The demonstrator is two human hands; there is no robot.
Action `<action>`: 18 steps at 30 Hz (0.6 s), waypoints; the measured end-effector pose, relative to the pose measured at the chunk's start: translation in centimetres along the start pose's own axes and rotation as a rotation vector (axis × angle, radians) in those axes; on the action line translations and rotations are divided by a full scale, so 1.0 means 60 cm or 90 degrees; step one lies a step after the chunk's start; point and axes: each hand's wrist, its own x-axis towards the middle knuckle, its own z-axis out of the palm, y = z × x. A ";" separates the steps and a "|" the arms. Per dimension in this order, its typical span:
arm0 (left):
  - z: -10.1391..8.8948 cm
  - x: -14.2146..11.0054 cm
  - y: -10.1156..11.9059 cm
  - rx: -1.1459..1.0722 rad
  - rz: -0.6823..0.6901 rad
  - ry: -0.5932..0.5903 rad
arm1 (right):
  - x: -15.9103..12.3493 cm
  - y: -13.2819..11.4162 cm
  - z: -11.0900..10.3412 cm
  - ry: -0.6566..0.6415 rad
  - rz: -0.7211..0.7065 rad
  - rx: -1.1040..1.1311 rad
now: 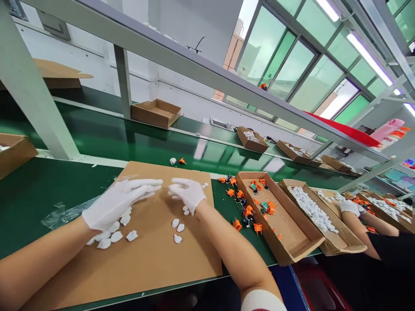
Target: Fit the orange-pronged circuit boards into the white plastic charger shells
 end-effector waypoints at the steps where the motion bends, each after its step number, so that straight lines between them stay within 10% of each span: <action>1: 0.003 -0.003 -0.005 0.047 0.040 -0.001 | -0.016 -0.001 0.022 -0.032 -0.007 0.068; 9: 0.014 -0.002 -0.051 0.250 0.192 -0.022 | -0.053 0.014 0.085 -0.209 0.018 0.458; 18: 0.014 -0.042 -0.024 0.070 0.021 -0.156 | -0.055 0.014 0.047 -0.157 0.009 0.296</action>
